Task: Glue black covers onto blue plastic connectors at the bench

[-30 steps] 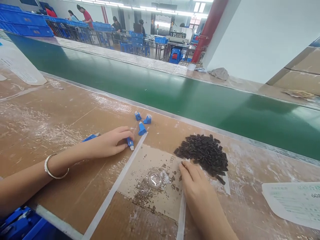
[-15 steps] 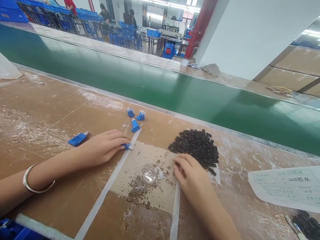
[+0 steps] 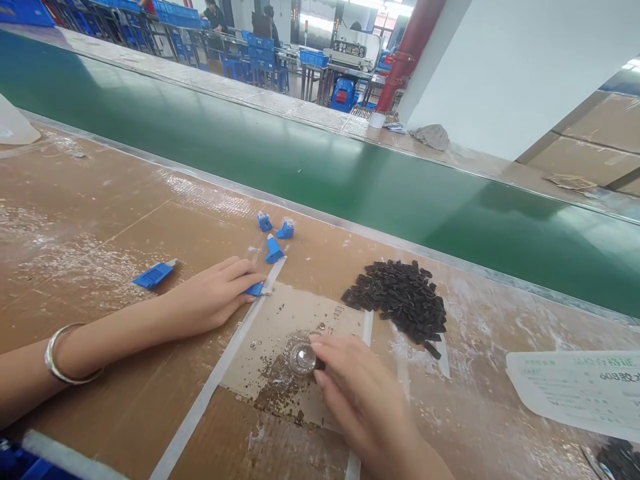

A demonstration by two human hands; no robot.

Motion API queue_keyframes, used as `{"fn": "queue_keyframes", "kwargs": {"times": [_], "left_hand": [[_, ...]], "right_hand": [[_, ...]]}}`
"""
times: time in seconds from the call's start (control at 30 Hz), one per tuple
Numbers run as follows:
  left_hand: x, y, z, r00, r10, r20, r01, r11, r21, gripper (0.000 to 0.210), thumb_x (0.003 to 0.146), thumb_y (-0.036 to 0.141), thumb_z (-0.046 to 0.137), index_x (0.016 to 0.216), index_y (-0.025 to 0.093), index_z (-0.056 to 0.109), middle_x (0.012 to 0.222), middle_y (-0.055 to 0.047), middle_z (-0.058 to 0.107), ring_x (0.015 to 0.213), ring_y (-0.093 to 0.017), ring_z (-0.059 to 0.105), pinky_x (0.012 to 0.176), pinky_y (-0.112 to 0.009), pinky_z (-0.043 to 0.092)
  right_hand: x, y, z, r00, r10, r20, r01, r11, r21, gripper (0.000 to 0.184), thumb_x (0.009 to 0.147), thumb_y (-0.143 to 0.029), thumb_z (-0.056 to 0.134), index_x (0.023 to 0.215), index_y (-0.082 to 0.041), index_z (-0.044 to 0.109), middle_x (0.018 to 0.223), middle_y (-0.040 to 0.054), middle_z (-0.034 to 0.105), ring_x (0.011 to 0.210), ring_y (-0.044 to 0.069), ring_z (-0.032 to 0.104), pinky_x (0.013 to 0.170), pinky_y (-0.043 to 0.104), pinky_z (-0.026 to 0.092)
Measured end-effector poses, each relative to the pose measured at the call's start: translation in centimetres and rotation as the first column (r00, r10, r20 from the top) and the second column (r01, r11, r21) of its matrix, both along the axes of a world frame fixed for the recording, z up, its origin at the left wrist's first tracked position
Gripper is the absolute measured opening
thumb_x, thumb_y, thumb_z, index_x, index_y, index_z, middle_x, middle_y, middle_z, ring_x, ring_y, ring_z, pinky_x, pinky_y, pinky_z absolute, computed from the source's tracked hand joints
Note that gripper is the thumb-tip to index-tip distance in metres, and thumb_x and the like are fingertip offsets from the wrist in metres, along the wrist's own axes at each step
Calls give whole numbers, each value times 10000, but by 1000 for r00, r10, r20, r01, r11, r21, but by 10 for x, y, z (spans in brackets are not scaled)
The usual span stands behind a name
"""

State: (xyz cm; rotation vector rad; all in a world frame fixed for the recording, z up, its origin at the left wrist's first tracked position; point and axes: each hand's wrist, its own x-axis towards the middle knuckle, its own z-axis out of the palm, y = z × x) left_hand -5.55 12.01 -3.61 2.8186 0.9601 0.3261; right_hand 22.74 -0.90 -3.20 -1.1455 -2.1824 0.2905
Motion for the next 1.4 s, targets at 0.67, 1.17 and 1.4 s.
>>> {"fn": "queue_keyframes", "kwargs": {"times": [0.67,1.17,1.4], "left_hand": [[26,-46,24,595,679,430,441,171,-881,314,751,249,818,1031,172,699,950,-25,752,906,-164,679,841,-308,536],[41,-92,13,634,726,266,599,-243,-763,413,693,297,923,938,140,629,843,8,738,760,-77,669,777,-224,509],[42,-94,10,638,706,308,631,-251,-734,415,701,306,921,939,147,620,850,-1,737,792,-99,692,791,-242,515]], "right_hand": [[-9,-9,3,980,-48,-191,30,995,-96,423,993,-127,514,1387,-282,511,1252,16,705,1199,106,629,1030,211,527],[-19,-24,14,857,-34,-514,-121,956,-266,417,981,-269,611,1369,-395,522,1123,-11,765,1147,195,689,1002,368,582],[-24,-19,9,862,53,-504,-189,956,-224,436,972,-273,622,1383,-369,510,1110,11,763,1114,205,693,826,311,646]]}}
